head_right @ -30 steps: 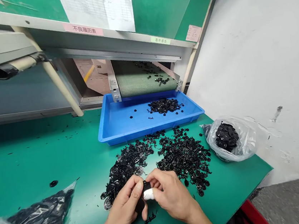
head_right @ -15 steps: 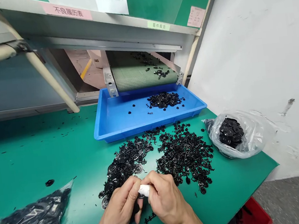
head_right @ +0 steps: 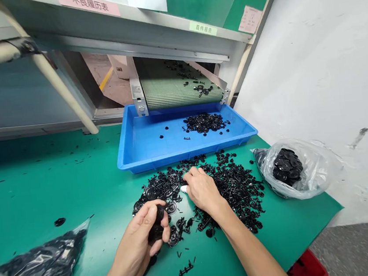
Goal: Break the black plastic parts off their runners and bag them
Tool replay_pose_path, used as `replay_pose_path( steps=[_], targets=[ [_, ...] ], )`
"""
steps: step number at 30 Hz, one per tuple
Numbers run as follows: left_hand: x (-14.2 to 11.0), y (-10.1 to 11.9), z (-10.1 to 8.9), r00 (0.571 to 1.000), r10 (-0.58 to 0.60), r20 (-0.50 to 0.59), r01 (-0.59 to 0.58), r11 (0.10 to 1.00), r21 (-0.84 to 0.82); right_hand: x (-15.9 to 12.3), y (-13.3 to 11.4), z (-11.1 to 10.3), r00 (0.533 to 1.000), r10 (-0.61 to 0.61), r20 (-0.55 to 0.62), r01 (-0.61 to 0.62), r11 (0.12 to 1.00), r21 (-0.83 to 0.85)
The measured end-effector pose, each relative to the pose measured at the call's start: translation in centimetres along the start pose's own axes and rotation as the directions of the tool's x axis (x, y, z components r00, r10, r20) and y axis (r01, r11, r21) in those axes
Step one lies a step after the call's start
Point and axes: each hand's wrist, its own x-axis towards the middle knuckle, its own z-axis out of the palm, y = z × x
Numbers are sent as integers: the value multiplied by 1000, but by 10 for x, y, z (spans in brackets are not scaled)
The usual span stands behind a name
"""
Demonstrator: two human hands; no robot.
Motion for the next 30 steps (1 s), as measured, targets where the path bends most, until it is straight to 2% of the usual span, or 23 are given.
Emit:
replay_pose_path(
  steps=[3,6,9,13,15,18,22,25,28,30],
  targets=[
    [0,3,-1,1000,5,2,-5,996,-92,-5,2,2,998,-37,-57,38,999,11],
    [0,7,0,1000,-2,3,2,994,-113,-11,5,2,988,-51,-147,56,998,28],
    [0,9,1,998,-65,6,65,988,-140,-19,7,-1,971,-50,-235,69,995,72],
    [-1,8,3,989,-135,63,143,979,-142,-37,6,-8,962,-70,-262,124,973,195],
    [-3,6,5,980,-176,94,185,978,-97,-47,1,-11,964,-84,-254,167,930,326],
    [-5,2,8,975,-202,97,204,979,-12,-60,-10,-14,967,-110,-230,220,813,539],
    [-7,0,10,975,-186,119,182,982,43,-76,-25,-16,970,-169,-174,242,701,671],
    [-7,-1,9,983,-159,94,152,985,76,-83,-31,-16,985,-137,-101,166,649,742],
    [-8,-3,9,990,-125,60,115,982,149,-85,-33,-15,998,-37,-50,62,627,776],
    [-9,-6,9,993,-79,86,55,966,252,-85,-34,-12,999,36,-35,6,614,789]
  ],
)
